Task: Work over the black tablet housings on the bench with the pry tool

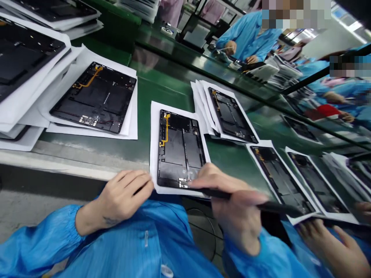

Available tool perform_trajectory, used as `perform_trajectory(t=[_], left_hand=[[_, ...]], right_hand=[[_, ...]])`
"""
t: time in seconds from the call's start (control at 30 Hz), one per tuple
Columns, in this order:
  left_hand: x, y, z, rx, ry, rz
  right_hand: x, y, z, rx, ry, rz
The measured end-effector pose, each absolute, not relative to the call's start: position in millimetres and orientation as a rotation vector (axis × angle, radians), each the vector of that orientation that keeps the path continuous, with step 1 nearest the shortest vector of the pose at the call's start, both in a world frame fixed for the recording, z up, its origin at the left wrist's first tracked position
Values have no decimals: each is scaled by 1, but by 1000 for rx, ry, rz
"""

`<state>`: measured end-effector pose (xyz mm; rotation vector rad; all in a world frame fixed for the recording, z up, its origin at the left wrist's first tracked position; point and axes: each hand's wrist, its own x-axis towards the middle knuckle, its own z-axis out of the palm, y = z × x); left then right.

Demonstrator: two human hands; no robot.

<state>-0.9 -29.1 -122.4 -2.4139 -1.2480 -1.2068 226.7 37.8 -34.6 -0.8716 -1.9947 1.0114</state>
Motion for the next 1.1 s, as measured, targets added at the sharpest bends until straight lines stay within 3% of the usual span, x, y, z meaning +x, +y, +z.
perform_trajectory(t=[0.37, 1.1], left_hand=[[-1, -27, -109, -2446, -1359, -1034], [1, -28, -117, -2542, -1324, -915]], right_hand=[[227, 14, -101, -621, -2185, 277], [239, 17, -123, -556, -2218, 114]])
